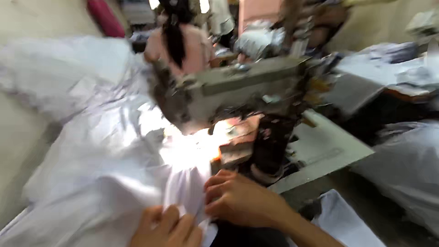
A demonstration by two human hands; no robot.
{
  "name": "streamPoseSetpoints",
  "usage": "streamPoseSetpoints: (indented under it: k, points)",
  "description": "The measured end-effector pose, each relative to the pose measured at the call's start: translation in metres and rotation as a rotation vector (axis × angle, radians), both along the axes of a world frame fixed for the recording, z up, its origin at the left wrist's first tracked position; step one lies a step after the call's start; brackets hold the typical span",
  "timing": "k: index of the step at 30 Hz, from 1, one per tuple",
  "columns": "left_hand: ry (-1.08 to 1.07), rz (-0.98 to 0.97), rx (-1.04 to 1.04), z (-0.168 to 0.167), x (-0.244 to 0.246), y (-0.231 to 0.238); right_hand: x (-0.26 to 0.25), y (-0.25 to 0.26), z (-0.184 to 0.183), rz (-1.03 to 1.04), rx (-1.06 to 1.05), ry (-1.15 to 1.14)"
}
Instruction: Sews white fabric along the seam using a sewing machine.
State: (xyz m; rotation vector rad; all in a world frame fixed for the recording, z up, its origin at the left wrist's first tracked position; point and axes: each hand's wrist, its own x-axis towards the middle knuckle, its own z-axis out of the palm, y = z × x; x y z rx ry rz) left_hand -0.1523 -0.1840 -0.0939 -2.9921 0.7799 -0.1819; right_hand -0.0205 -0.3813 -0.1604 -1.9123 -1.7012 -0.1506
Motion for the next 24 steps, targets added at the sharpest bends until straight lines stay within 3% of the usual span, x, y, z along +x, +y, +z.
streamPoseSetpoints:
  k: [2, 4, 6, 9, 11, 13, 17, 24]
  points:
    - [-0.091, -0.025, -0.066, -0.002, -0.009, -0.004, -0.009, -0.001, -0.003, 0.099, 0.101, 0.017]
    - [-0.232, 0.001, -0.262, -0.013, -0.006, -0.003, -0.017, -0.003, -0.007, 0.102, 0.245, 0.051]
    - [-0.331, 0.119, -0.446, -0.044, 0.009, -0.005, -0.021, -0.006, -0.010, 0.033, 0.402, 0.115]
    - [-0.444, 0.278, -0.429, -0.110, 0.042, 0.015, -0.020, -0.012, -0.014, -0.036, 0.551, 0.225]
    - [-0.589, 0.324, -0.366, -0.121, 0.049, 0.039, -0.019, -0.021, -0.017, -0.038, 0.531, 0.295]
    - [-0.654, 0.245, -0.350, -0.110, 0.043, 0.053, -0.023, -0.030, -0.023, -0.002, 0.459, 0.386]
    - [-0.545, 0.006, -0.288, -0.116, 0.046, 0.056, -0.035, -0.040, -0.040, -0.084, 0.233, 0.388]
    - [-0.530, 0.051, -0.242, -0.116, 0.056, 0.062, -0.039, -0.029, -0.044, -0.208, 0.128, 0.270]
